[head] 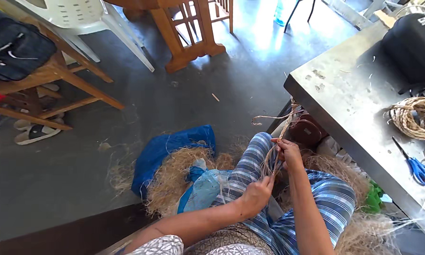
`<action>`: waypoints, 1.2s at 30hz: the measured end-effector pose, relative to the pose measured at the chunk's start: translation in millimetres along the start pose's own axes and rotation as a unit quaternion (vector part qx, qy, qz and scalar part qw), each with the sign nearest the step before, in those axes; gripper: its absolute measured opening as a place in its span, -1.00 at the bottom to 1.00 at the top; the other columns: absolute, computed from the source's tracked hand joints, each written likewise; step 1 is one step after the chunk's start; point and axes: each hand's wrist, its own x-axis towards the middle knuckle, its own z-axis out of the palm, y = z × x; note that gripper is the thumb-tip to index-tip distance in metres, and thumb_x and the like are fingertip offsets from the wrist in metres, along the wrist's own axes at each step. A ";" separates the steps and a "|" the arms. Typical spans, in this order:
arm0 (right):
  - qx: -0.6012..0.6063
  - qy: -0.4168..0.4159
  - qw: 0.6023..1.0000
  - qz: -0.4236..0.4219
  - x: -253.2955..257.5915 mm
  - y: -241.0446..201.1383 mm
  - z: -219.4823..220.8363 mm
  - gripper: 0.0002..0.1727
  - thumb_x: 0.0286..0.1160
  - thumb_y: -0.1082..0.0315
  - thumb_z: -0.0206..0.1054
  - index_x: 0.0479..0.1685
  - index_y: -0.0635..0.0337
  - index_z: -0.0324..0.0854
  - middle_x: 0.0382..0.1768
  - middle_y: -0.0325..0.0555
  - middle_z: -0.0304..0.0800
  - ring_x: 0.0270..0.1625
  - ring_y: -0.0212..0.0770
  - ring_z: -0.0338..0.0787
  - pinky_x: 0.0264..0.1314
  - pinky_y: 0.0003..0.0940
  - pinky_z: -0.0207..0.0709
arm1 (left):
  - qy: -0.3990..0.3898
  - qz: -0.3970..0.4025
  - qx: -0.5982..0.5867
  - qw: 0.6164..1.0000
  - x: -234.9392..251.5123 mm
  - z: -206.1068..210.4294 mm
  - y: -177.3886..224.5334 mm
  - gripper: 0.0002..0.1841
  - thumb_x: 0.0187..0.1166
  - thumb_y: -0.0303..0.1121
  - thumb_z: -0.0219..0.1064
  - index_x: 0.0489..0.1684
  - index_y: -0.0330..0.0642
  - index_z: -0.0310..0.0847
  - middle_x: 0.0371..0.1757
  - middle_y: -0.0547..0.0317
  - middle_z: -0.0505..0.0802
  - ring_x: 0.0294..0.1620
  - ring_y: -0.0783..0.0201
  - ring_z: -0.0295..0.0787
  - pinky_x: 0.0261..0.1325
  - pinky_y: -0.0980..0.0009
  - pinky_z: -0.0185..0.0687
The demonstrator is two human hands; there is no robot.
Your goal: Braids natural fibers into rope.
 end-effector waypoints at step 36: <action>-0.067 -0.046 0.997 0.000 5.7 -10.0 -29.2 -0.69 0.82 0.42 0.09 -0.08 0.39 0.75 -0.71 -0.35 0.44 -0.80 -0.57 0.15 -0.79 -0.67 0.01 | -0.252 -0.141 -0.362 0.886 132.4 -91.5 -75.0 -0.70 0.78 -0.34 0.21 0.30 -0.33 0.64 -0.45 0.21 0.62 -0.62 0.48 0.35 -0.51 0.54 0.29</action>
